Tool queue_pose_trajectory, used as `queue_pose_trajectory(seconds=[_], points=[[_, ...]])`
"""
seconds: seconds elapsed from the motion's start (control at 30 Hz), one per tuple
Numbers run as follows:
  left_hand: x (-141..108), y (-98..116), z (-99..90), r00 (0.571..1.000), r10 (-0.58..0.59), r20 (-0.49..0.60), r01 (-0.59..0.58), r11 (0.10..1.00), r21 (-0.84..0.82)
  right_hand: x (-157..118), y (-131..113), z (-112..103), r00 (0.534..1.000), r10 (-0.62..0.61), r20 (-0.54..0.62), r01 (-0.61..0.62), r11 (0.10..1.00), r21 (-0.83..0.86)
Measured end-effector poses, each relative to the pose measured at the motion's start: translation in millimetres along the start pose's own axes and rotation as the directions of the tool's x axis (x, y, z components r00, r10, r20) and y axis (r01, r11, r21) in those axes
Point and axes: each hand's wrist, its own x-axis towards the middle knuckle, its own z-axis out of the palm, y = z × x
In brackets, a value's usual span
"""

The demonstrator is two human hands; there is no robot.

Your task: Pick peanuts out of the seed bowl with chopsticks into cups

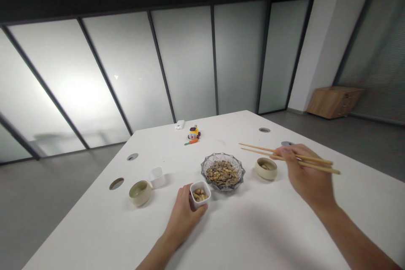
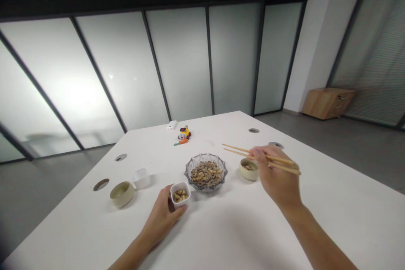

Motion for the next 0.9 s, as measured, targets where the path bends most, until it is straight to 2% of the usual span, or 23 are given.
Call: queue_pose_trajectory(seconds=[0.1,0.23,0.33,0.53,0.73,0.9], points=[[-1,-1,1.2,1.000,0.002,-0.006,-0.002,1.000,0.004,-5,-1,33,0.990,-0.057,0.125,0.047,0.996,0.081],[-1,-3,2.6,1.000,-0.004,0.009,0.004,1.000,-0.005,-29,8,57,0.971,-0.177,0.162,0.157,0.979,0.130],[0,-3,2.9,1.000,-0.015,0.023,0.015,1.000,-0.004,-42,16,55,0.951,-0.251,0.183,0.228,0.964,0.138],[-1,-4,2.7,1.000,-0.005,0.021,0.005,1.000,-0.008,-41,16,45,0.963,-0.147,0.226,0.124,0.986,0.113],[-1,-6,2.9,1.000,-0.005,0.014,0.005,1.000,-0.002,-38,10,42,0.960,-0.148,0.240,0.118,0.984,0.135],[0,-8,3.8,1.000,0.005,0.014,-0.005,1.000,0.000,-38,15,42,0.944,-0.169,0.284,0.135,0.981,0.136]])
